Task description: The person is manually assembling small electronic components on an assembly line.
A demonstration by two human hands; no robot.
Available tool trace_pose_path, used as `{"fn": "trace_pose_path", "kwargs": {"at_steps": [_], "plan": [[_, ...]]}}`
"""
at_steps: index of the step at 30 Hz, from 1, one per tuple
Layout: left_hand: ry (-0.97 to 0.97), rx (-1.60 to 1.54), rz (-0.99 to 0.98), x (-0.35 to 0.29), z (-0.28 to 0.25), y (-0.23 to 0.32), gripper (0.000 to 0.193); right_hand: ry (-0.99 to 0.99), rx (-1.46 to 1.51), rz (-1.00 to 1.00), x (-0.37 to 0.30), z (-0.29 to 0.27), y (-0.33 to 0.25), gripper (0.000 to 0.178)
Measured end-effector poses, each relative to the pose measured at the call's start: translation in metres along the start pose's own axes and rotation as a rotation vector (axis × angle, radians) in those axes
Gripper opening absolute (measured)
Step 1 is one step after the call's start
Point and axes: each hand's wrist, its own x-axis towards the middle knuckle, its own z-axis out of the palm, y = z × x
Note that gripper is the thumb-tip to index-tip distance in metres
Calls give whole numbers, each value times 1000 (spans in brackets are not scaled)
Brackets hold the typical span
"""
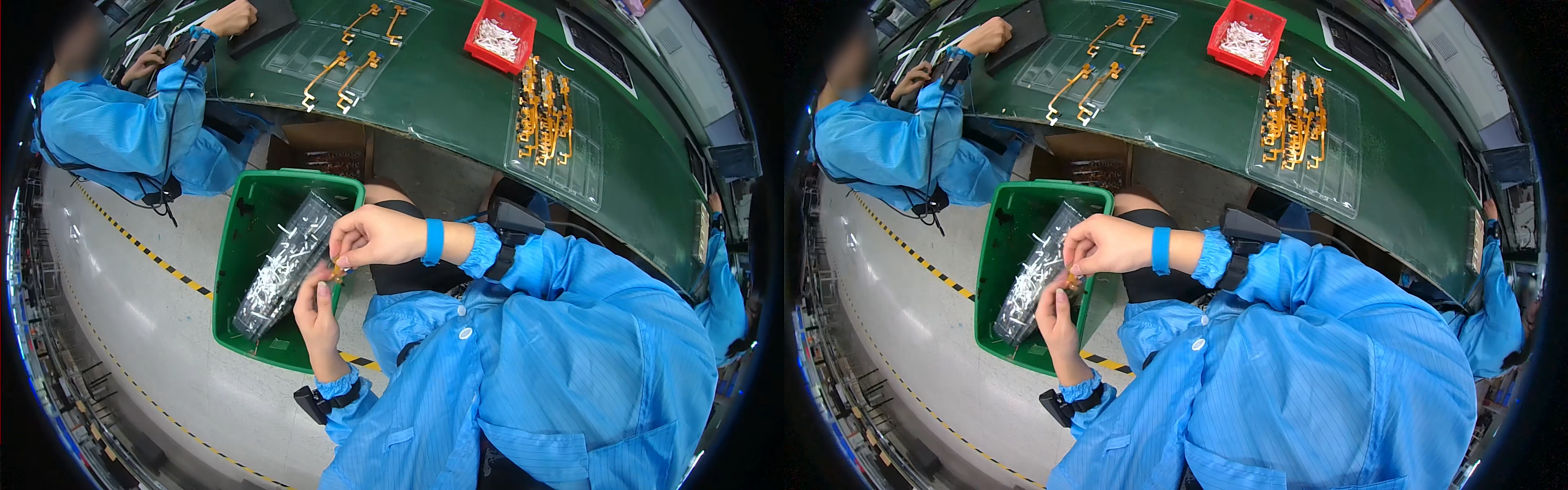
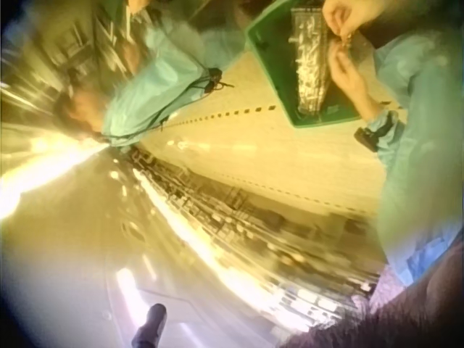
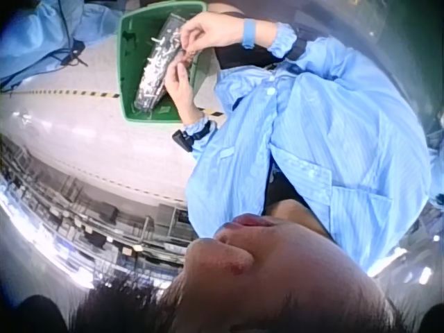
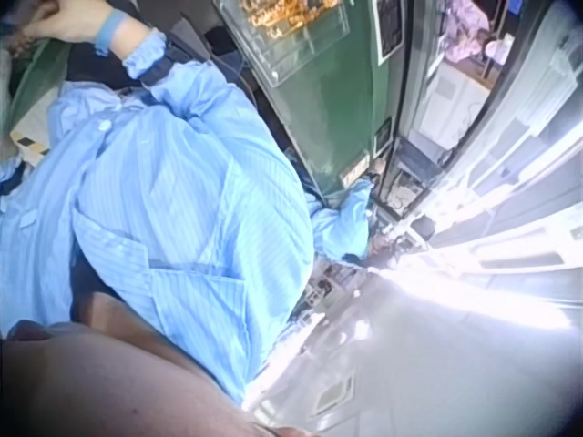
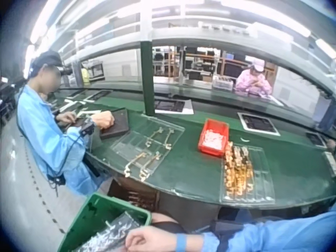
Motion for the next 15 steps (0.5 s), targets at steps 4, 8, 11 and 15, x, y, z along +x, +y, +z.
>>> {"fn": "trace_pose_path", "kwargs": {"at_steps": [4,8,11,15], "plan": [[-91,-168,-145,1,1,2,20,-5,-17,10,-16,-7,-2,15],[-148,-155,-149,5,13,16,18,-130,209,237,-30,-18,-12,20],[-202,-45,-133,8,24,32,18,-209,136,251,-34,-21,-6,20],[-204,235,16,13,35,42,14,-145,57,172,-41,-21,-9,22]]}}
